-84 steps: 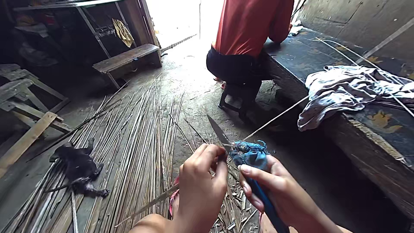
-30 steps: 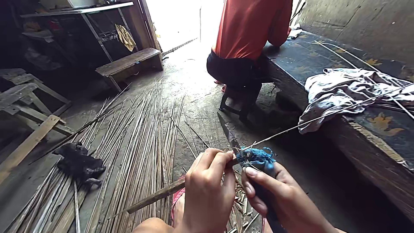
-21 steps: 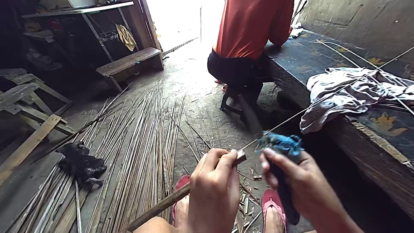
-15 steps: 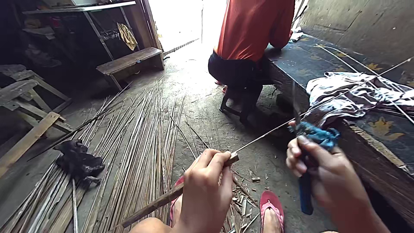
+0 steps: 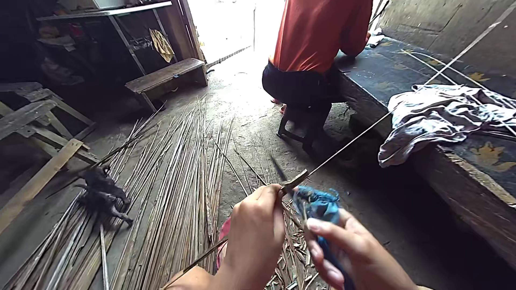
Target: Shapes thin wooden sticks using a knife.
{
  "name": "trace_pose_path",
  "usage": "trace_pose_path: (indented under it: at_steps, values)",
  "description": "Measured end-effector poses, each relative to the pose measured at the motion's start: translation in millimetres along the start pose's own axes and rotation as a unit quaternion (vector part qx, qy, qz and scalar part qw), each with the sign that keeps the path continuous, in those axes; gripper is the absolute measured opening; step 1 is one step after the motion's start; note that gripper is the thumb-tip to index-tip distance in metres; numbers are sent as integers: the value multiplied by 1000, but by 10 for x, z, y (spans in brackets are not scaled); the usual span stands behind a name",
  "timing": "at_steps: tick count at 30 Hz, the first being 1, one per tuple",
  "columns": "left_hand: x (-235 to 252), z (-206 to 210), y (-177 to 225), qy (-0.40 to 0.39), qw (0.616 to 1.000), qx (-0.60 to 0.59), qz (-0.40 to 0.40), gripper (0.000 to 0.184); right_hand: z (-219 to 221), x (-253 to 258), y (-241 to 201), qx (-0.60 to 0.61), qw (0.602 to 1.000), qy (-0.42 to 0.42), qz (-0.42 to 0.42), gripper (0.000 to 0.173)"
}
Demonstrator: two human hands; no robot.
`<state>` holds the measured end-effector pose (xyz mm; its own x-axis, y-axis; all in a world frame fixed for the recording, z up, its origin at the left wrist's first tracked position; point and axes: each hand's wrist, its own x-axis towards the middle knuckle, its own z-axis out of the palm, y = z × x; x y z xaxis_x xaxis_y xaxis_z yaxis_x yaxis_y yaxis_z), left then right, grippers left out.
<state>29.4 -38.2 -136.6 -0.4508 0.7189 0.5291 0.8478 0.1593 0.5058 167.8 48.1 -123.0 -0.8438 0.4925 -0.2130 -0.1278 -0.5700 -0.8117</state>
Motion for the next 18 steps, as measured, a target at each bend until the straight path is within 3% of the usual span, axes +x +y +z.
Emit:
trace_pose_path:
  at_steps: [5,8,16,18]
  values:
    - [6,8,23,16,1000,15,5,15,100,-18,27,44,997,14,56,27]
    - [15,5,32,31,999,28,14,14,85,-10,1,50,997,-2,63,23]
    - [-44,97,98,29,997,50,54,15,120,102,14,18,996,83,10,12]
    - [-50,118,112,30,997,49,54,16,121,150,8,9,994,106,-8,21]
